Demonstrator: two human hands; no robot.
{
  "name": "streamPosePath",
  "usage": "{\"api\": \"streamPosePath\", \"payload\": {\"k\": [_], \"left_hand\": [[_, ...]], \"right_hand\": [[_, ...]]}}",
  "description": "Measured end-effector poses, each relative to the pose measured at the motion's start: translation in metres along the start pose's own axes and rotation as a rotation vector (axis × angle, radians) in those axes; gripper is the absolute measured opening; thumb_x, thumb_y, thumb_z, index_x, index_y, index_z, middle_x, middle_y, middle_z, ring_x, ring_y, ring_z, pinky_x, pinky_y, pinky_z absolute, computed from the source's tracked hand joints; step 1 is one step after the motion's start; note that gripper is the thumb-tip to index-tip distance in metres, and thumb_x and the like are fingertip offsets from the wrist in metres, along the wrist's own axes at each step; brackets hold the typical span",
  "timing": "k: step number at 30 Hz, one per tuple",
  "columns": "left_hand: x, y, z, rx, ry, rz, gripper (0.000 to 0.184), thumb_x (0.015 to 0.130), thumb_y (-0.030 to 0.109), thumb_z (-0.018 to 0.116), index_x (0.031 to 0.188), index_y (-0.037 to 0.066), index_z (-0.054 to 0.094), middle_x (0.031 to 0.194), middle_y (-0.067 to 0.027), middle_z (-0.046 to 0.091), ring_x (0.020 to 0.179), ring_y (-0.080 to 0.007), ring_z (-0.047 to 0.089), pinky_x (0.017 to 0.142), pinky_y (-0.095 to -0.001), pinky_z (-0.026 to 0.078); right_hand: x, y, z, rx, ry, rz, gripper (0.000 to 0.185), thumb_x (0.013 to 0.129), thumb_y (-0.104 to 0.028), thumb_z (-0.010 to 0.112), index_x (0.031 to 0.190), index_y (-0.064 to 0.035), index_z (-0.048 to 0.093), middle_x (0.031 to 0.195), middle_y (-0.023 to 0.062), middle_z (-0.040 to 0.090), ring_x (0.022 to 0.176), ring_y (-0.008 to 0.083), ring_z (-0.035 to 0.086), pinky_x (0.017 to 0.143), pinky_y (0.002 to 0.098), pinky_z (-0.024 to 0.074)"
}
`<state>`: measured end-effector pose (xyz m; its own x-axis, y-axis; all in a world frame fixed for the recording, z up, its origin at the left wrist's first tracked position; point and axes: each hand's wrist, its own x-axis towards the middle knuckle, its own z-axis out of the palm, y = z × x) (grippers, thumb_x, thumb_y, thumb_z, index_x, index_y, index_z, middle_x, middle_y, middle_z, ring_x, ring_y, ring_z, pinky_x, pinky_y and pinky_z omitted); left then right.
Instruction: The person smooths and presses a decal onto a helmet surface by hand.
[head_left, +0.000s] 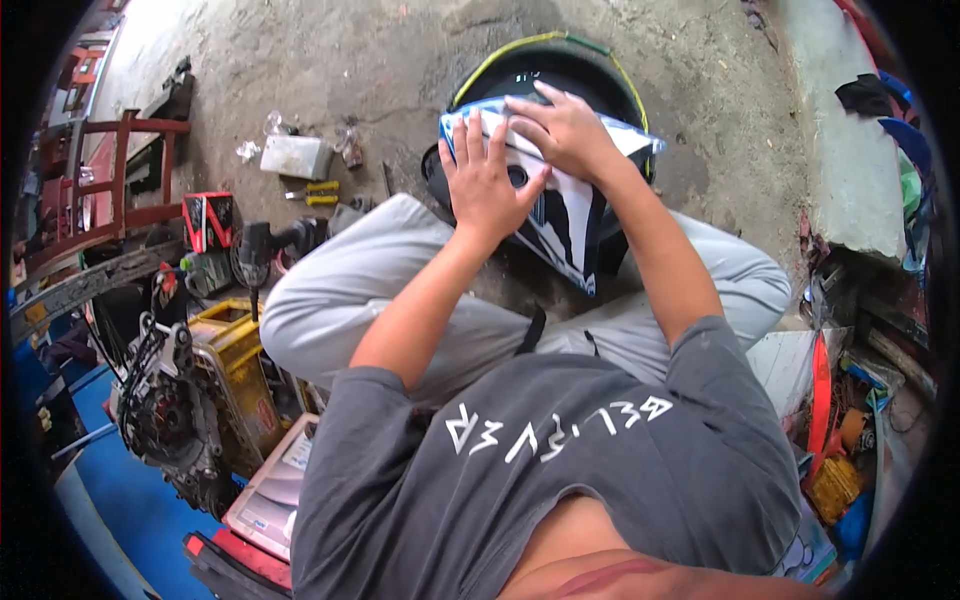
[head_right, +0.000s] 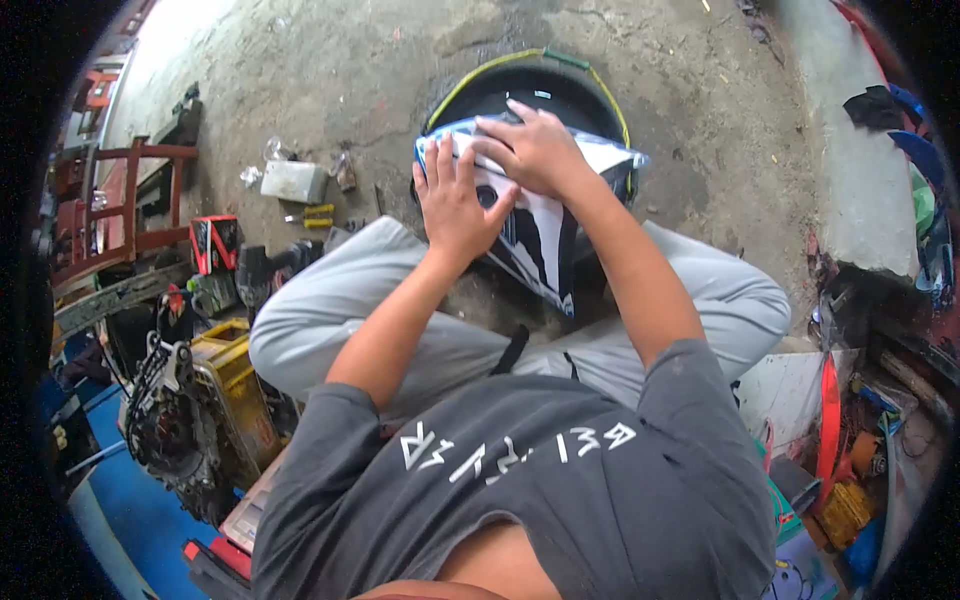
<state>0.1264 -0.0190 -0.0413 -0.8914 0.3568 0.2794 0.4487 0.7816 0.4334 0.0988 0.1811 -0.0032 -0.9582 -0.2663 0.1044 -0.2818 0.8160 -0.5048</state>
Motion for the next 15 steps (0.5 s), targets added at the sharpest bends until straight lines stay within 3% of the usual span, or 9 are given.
{"api": "streamPosePath", "payload": {"k": [4, 9, 15], "left_hand": [[0.001, 0.004, -0.006, -0.001, -0.042, -0.026, 0.090, 0.089, 0.064, 0.075, 0.157, 0.011, 0.050, 0.168, -0.0278, 0.039, 0.161, -0.0487, 0.029, 0.129, -0.0675, 0.017], [0.001, 0.005, -0.006, -0.002, -0.059, -0.036, 0.090, 0.089, 0.064, 0.075, 0.157, 0.011, 0.049, 0.170, -0.0275, 0.037, 0.163, -0.0480, 0.026, 0.130, -0.0678, 0.015], [0.002, 0.007, -0.007, -0.002, -0.050, -0.044, 0.090, 0.089, 0.064, 0.075, 0.157, 0.011, 0.049, 0.170, -0.0273, 0.038, 0.163, -0.0477, 0.027, 0.130, -0.0666, 0.016]], "right_hand": [[-0.032, 0.017, -0.018, 0.017, 0.028, 0.090, 0.051, 0.112, -0.049, 0.051, 0.139, -0.0119, 0.075, 0.141, 0.0141, 0.073, 0.147, 0.0457, 0.053, 0.121, 0.0546, 0.0425], [-0.076, 0.063, -0.042, 0.166, 0.101, 0.288, 0.049, 0.110, -0.047, 0.056, 0.136, -0.0111, 0.077, 0.138, 0.0159, 0.075, 0.146, 0.0462, 0.055, 0.119, 0.0534, 0.0447], [-0.045, 0.028, -0.025, 0.107, 0.058, 0.175, 0.057, 0.103, -0.055, 0.066, 0.134, -0.0085, 0.077, 0.140, 0.0305, 0.069, 0.144, 0.0481, 0.056, 0.120, 0.0525, 0.0451]]}}
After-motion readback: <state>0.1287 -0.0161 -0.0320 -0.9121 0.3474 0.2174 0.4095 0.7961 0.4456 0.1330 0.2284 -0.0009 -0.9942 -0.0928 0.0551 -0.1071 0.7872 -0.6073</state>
